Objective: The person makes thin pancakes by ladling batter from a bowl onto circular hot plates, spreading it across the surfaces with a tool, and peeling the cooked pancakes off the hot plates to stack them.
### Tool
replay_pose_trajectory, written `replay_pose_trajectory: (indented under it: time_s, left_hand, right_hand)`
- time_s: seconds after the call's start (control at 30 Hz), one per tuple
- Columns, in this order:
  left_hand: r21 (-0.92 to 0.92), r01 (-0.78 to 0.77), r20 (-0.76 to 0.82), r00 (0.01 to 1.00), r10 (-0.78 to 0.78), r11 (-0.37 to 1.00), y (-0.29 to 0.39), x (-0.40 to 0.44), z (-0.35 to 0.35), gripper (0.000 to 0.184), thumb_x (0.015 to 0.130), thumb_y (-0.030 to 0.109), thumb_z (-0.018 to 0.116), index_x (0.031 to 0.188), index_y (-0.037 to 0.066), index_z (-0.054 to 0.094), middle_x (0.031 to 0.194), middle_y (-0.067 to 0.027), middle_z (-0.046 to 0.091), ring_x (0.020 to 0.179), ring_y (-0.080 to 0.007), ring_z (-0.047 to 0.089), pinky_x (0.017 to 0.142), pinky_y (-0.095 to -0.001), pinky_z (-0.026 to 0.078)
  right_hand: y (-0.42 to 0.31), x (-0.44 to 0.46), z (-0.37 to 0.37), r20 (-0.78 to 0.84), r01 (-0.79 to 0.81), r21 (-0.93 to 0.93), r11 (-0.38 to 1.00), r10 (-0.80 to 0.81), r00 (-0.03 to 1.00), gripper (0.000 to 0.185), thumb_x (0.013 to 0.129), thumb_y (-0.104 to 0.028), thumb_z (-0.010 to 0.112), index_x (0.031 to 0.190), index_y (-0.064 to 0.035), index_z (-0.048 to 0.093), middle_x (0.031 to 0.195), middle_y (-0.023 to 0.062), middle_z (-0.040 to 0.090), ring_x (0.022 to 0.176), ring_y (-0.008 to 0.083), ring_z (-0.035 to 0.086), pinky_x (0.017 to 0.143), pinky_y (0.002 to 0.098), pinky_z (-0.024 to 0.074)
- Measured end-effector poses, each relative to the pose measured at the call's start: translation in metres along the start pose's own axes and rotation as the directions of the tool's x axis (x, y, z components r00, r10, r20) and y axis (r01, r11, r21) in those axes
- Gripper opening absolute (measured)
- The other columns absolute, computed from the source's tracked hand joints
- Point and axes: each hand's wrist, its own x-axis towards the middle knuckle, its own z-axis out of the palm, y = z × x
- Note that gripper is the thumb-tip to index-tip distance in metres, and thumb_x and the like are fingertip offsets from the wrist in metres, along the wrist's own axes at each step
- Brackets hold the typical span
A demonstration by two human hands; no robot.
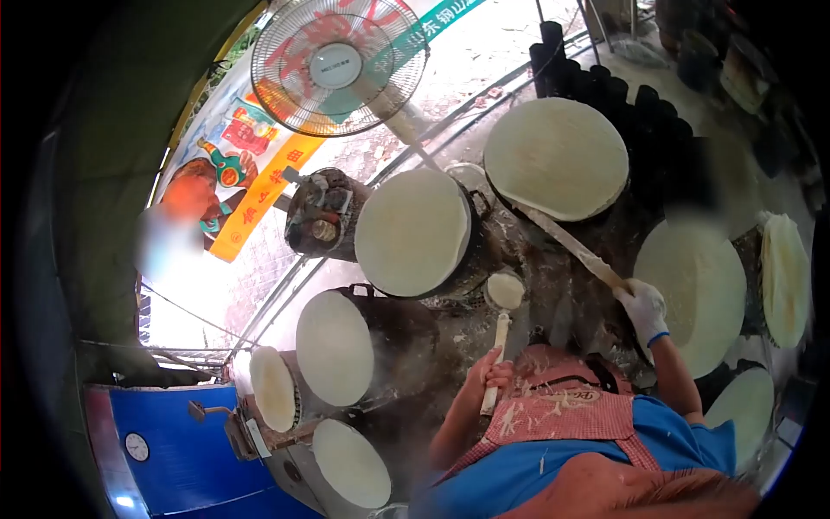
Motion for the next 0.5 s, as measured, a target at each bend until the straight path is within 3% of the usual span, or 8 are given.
replay_pose_trajectory:
  time_s: [0.23,0.33,0.37,0.4,0.47,0.5]
  left_hand:
    - [0.103,0.03,-0.045,0.999,-0.026,0.994,0.021,-0.008,0.021,0.032,0.097,0.029,0.049,0.077,0.008,0.035,0.053,0.0033,0.03,0.038,-0.0052,0.027,0.03,-0.0199,0.025]
    - [0.15,0.11,-0.146,0.985,-0.088,0.982,0.057,-0.003,0.025,0.041,0.095,0.037,0.051,0.069,0.01,0.033,0.05,0.0039,0.029,0.037,-0.0055,0.025,0.031,-0.0197,0.022]
    - [0.187,0.139,-0.184,0.977,-0.104,0.973,0.069,0.001,0.027,0.043,0.094,0.039,0.051,0.067,0.011,0.033,0.05,0.004,0.028,0.037,-0.0056,0.024,0.031,-0.0199,0.021]
    - [0.221,0.17,-0.224,0.967,-0.12,0.96,0.079,0.004,0.025,0.045,0.094,0.041,0.051,0.066,0.011,0.032,0.049,0.0041,0.028,0.037,-0.0057,0.024,0.031,-0.0201,0.021]
    - [0.331,0.205,-0.168,0.973,-0.156,0.921,0.102,0.01,0.012,0.045,0.092,0.039,0.055,0.065,0.012,0.031,0.053,0.0047,0.026,0.04,-0.0043,0.026,0.032,-0.0177,0.024]
    - [0.336,0.217,-0.181,0.97,-0.163,0.917,0.11,0.013,0.012,0.045,0.092,0.039,0.055,0.065,0.012,0.031,0.053,0.0048,0.026,0.04,-0.0045,0.026,0.032,-0.018,0.023]
  right_hand:
    - [-0.056,0.062,0.06,-0.034,0.024,0.068,0.997,-0.022,0.999,0.037,0.08,-0.038,0.059,0.098,-0.0062,0.065,0.086,0.0192,0.065,0.084,0.0363,0.063,0.075,0.0444,0.0476]
    - [-0.087,0.092,0.081,-0.142,0.129,-0.021,0.991,-0.131,0.981,0.04,0.077,-0.038,0.063,0.105,-0.0087,0.064,0.091,0.019,0.065,0.081,0.0364,0.063,0.075,0.0433,0.0488]
    - [-0.094,0.101,0.092,-0.171,0.185,-0.13,0.974,-0.206,0.963,0.049,0.074,-0.039,0.067,0.114,-0.012,0.058,0.098,0.0187,0.062,0.079,0.0358,0.063,0.073,0.0428,0.0503]
    - [-0.108,0.106,0.091,-0.126,0.202,-0.181,0.963,-0.226,0.966,0.063,0.072,-0.04,0.07,0.126,-0.0135,0.049,0.103,0.018,0.06,0.083,0.0333,0.064,0.07,0.0433,0.051]
    - [-0.129,0.132,0.103,-0.045,0.189,-0.362,0.913,-0.22,0.975,0.073,0.071,-0.04,0.071,0.132,-0.012,0.042,0.105,0.0182,0.059,0.084,0.0313,0.064,0.067,0.0436,0.0513]
    - [-0.132,0.147,0.112,-0.046,0.287,-0.389,0.875,-0.329,0.943,0.078,0.072,-0.041,0.071,0.134,-0.0089,0.038,0.109,0.0188,0.057,0.082,0.0311,0.065,0.066,0.0426,0.0516]
